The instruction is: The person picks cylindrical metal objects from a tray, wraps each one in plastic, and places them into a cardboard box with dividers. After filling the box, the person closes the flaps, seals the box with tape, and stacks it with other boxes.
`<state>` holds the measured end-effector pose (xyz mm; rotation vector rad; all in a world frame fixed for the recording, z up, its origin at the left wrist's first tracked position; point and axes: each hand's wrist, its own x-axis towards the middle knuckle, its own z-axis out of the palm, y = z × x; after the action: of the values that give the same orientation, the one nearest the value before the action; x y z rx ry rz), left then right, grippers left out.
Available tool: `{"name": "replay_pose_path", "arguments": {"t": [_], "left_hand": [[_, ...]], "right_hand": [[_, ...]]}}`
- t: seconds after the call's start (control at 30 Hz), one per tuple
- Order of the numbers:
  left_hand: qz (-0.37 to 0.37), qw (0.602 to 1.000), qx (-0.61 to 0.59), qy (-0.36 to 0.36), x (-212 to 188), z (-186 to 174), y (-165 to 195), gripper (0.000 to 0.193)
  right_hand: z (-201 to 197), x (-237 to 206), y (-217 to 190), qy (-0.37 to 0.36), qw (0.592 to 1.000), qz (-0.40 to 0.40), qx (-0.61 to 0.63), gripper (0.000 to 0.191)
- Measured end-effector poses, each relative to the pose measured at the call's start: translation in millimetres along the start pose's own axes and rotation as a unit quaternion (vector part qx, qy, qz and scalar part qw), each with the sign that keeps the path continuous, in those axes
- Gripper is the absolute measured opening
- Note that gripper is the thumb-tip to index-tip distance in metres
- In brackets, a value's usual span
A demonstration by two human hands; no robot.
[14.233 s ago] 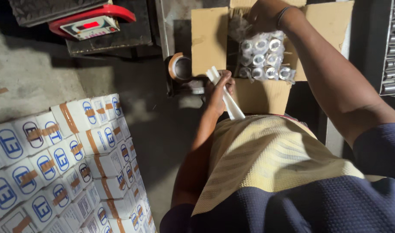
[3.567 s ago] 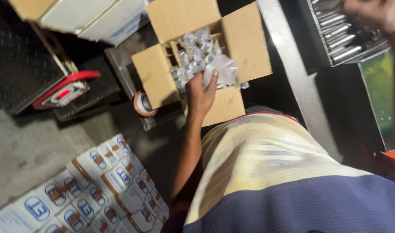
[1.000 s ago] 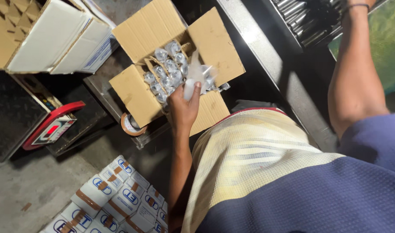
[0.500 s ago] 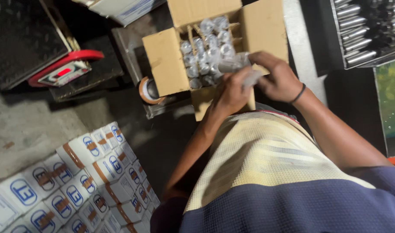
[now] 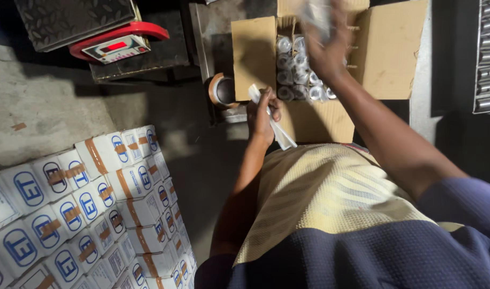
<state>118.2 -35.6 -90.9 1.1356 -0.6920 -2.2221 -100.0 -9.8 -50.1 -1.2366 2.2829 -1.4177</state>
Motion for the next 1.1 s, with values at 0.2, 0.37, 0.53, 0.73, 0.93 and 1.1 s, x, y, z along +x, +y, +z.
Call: {"name": "replay_pose_path", "arguments": {"t": [0.2,0.37,0.53,0.73,0.93,1.1], "left_hand": [[-0.005,0.990,0.068,-0.122,0,-21,1,0.026],[0.019,0.998,0.015,-0.060,21,-14,-33,0.040],[-0.096,0.962,-0.053,-0.249,36,20,-59,0.048],[0.054,0.886,0.412,-0.207,41,82,-20,0.018],[-0.010,0.900,0.337,-0.278,-16,150,-14,0.017],[0.291,0.685,0.650,-0.152,-12,151,30,0.021]], "right_hand": [[22,14,65,-0.184,0.978,0.084,0.046,0.095],[-20,-86,3,-0.138,0.986,0.079,0.054,0.030],[-59,-102,-2,-0.149,0.978,0.125,-0.072,0.019],[-153,-78,26,-0.276,0.905,0.145,-0.289,0.012],[-156,-116,10,-0.165,0.790,0.197,0.556,0.054],[-243,-97,109,0.038,0.923,0.039,-0.382,0.075]]}}
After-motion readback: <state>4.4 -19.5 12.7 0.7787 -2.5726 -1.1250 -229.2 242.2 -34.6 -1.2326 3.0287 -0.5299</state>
